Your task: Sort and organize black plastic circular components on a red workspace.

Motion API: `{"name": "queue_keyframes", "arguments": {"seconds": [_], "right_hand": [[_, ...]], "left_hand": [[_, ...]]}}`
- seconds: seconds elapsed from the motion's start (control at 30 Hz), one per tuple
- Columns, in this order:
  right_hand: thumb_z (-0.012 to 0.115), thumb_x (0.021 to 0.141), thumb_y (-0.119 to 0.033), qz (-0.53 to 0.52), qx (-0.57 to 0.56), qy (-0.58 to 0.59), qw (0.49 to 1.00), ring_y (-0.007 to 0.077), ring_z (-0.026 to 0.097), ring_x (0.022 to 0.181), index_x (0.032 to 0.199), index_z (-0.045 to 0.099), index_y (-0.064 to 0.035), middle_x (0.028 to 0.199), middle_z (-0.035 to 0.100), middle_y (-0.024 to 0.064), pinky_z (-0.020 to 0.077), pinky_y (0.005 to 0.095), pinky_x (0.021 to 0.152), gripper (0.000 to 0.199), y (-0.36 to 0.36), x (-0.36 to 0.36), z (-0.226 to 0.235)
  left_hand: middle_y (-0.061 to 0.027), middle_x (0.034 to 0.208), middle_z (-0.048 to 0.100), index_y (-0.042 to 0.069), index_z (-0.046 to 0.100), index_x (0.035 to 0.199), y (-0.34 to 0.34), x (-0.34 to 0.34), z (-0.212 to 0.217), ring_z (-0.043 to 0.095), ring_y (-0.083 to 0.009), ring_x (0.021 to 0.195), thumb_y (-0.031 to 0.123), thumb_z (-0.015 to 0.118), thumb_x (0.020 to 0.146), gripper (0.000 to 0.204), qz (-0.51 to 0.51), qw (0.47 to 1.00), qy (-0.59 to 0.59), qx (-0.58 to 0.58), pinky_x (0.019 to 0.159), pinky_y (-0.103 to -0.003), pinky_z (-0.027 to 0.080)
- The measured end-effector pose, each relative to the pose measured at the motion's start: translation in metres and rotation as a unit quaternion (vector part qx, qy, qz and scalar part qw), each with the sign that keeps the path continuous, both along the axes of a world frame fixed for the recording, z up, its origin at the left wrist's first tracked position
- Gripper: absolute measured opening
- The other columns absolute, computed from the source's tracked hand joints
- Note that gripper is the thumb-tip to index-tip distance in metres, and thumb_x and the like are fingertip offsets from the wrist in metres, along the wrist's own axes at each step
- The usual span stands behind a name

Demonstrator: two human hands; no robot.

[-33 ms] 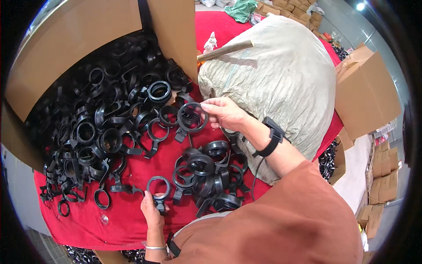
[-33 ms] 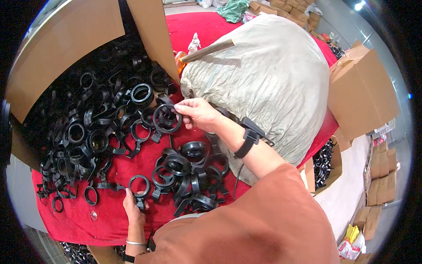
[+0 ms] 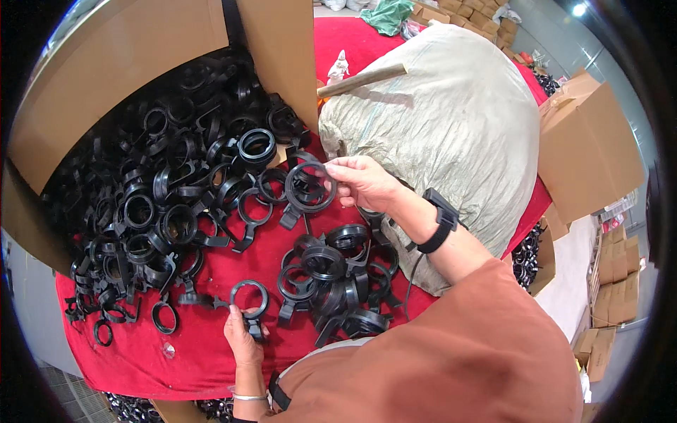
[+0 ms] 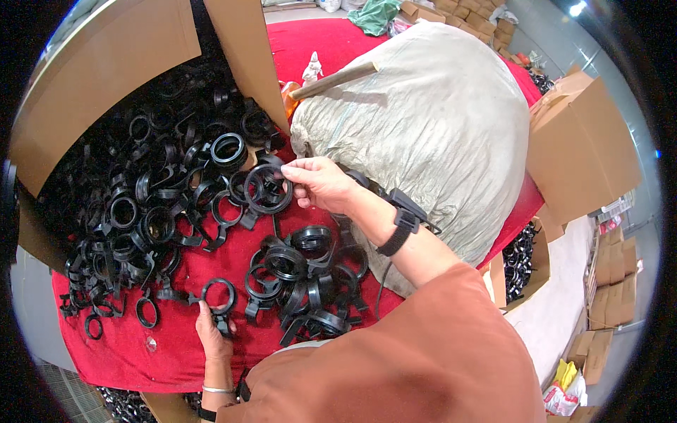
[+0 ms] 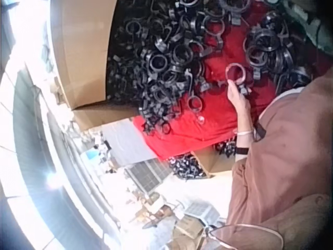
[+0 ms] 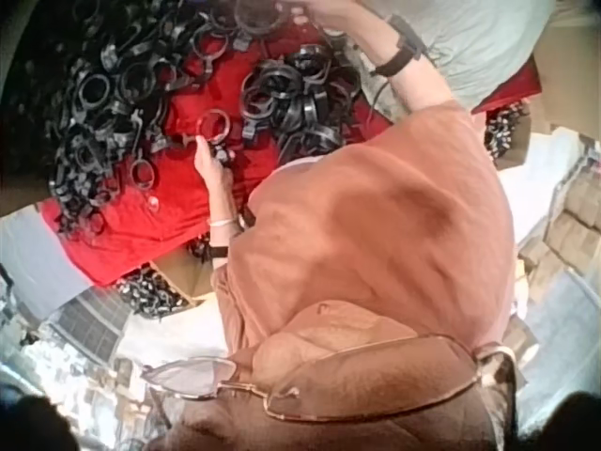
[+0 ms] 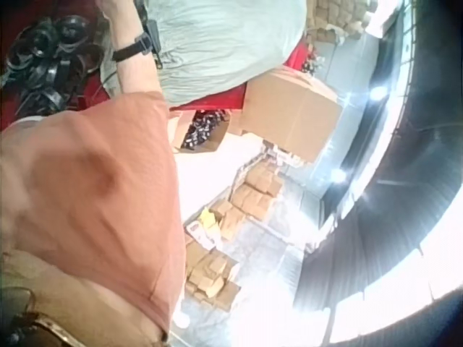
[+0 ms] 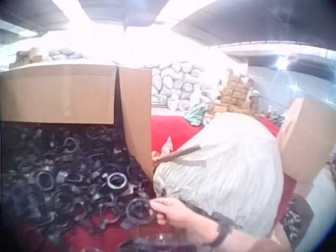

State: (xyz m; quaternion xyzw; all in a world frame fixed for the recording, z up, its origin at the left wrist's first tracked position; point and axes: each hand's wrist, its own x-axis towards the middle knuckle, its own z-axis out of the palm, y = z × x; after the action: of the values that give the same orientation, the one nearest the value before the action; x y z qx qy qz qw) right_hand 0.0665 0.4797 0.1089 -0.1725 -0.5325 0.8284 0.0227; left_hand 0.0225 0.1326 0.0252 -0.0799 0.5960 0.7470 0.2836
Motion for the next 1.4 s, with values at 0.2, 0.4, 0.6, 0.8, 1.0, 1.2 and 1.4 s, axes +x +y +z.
{"name": "queue_keyframes", "arguments": {"seconds": [0.2,0.4,0.6,0.8,1.0,1.2,1.4], "right_hand": [[0.061,0.086,-0.032,0.088,-0.012,-0.029,0.996,0.0022,0.051,0.058,0.121,0.049,-0.0003,0.081,0.059,-0.0008,0.0400,0.0159,0.047,0.049,-0.074,0.036,0.041],[0.069,0.080,-0.031,0.158,0.034,-0.087,0.983,0.0030,0.049,0.064,0.114,0.056,-0.0003,0.084,0.062,-0.0013,0.0354,0.0183,0.048,0.048,-0.112,0.055,0.041],[0.069,0.079,-0.025,-0.063,0.113,-0.034,0.991,0.0053,0.054,0.062,0.093,0.064,-0.0033,0.073,0.061,-0.0009,0.0407,0.0176,0.048,0.027,-0.080,0.119,0.084],[0.060,0.084,-0.012,-0.260,0.018,0.148,0.954,0.0030,0.045,0.050,0.084,0.058,-0.0047,0.071,0.056,0.0002,0.0323,0.0192,0.042,0.008,-0.052,0.198,0.107],[0.051,0.091,-0.029,-0.374,-0.045,0.048,0.925,0.0094,0.051,0.055,0.091,0.057,-0.0032,0.078,0.060,0.0027,0.0409,0.0231,0.044,0.027,-0.040,0.239,0.061],[0.055,0.081,-0.010,-0.360,0.179,-0.162,0.901,0.0107,0.053,0.050,0.090,0.064,-0.0023,0.068,0.060,0.0034,0.0443,0.0252,0.042,0.014,-0.036,0.209,-0.013],[0.059,0.071,-0.007,-0.411,0.508,-0.203,0.729,0.0336,0.064,0.076,0.098,0.051,0.0050,0.084,0.061,0.0246,0.0515,0.0415,0.067,0.031,-0.016,0.129,-0.057]], "left_hand": [[-0.0034,0.073,0.060,0.002,0.058,0.088,0.017,-0.006,0.067,0.054,-0.0087,0.057,0.030,0.050,0.092,0.030,-0.112,0.987,0.109,0.017,0.053,-0.021,0.044],[-0.0025,0.087,0.062,0.002,0.055,0.095,0.029,0.009,0.093,0.055,-0.0088,0.078,0.021,0.048,0.094,0.020,-0.264,0.946,0.167,0.081,0.071,-0.022,0.044],[-0.0193,0.122,0.045,-0.002,0.046,0.120,0.068,0.019,0.107,0.042,-0.0364,0.115,0.016,0.063,0.075,0.052,-0.343,0.738,0.574,-0.089,0.098,-0.043,0.032],[-0.0163,0.134,0.037,0.003,0.046,0.123,0.104,0.068,0.104,0.031,-0.0385,0.126,0.042,0.074,0.062,0.078,-0.452,0.549,0.699,-0.073,0.101,-0.057,0.022],[-0.0090,0.128,0.046,0.020,0.055,0.116,0.120,0.086,0.067,0.034,-0.0310,0.125,0.034,0.075,0.060,0.061,-0.534,0.373,0.748,-0.127,0.098,-0.067,0.013],[-0.0091,0.114,0.056,0.017,0.059,0.105,0.120,0.080,0.060,0.043,-0.0271,0.120,0.012,0.065,0.065,0.040,-0.507,0.369,0.760,-0.169,0.101,-0.065,0.012],[-0.0095,0.113,0.056,0.016,0.059,0.101,0.116,0.081,0.065,0.042,-0.0256,0.122,0.005,0.063,0.062,0.040,-0.521,0.397,0.729,-0.196,0.102,-0.063,0.013]]}}
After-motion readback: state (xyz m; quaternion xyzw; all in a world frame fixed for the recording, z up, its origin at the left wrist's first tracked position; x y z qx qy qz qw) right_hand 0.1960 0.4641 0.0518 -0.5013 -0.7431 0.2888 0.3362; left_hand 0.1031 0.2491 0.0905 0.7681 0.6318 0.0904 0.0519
